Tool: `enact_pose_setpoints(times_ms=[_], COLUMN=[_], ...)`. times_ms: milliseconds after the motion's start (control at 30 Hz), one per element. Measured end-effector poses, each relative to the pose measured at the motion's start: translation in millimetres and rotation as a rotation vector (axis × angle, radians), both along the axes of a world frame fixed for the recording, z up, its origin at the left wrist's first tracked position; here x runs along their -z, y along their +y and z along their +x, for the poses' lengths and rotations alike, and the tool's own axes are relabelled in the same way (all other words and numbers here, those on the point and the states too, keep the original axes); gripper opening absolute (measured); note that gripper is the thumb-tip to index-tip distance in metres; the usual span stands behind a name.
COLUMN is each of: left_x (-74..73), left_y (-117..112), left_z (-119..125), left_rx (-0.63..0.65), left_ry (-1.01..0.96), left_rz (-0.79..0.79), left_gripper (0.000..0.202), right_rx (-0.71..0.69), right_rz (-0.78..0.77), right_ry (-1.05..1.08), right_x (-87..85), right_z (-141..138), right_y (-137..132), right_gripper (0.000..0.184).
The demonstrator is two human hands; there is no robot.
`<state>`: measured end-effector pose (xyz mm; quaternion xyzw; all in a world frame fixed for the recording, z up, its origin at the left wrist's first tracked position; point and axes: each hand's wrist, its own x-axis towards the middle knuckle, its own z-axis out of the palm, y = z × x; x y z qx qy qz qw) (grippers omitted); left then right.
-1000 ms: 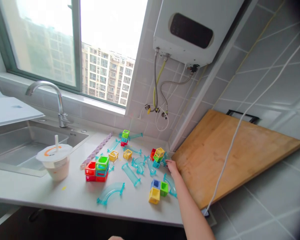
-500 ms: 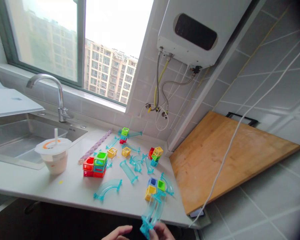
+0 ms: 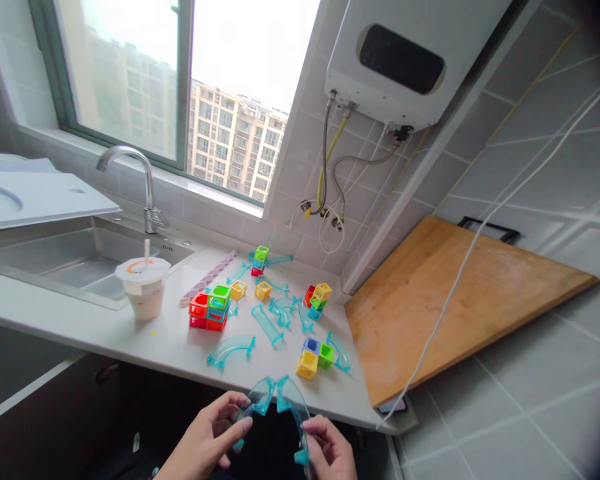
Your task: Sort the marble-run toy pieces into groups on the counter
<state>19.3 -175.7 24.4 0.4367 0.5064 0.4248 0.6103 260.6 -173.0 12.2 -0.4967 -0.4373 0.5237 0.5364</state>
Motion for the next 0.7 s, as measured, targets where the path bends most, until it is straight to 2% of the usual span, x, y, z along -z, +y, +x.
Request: enact_pose_setpoints(times_ms=[67,167,267,367,467,567,700], left_x=[-2.2,-3.3,-1.8,-0.5,0.4,2.8,3.4], left_y=[-1.6,-7.3,-12.2,-13.2,-9.8,-3.8,3.3], left_z=[-12.8,-25.0,-28.6,-28.1,-27.4,-28.5,-30.7], left_rx=[-0.024,-0.115,-0.228,-0.277,-0.269,-0.221,-0.091], left_ry=[0.015,0.003,-0.012,0.022,0.034,0.012,0.003], left_rz=[-0.014,-0.064,-0.094,-0.075,-0.07,-0.065,-0.09], left_gripper=[0.05,0.054,0.06,0.065,0.066,0.065,0.065], right_rx=[0.06,0.238,0.318,0.414,0.464,0.507,0.546], right_rz=[-0.005,0.039,0.061,0.054,-0.007,0.008,0.074], right_ry=[-0.053,-0.019,0.131,0.222,0.244,0.196,-0.096], right_x=[-11.9,-23.0,-19.2,-4.8,9.7,17.9,20.6], right_z=[18.0,43.9,61.7,70.8,74.8,79.1,87.5], right_y=[17.9,46.8,69.0,77.5,73.8,66.6,64.8], right_gripper=[0.046,0.043,0.041,0.037,0.033,0.034,0.041])
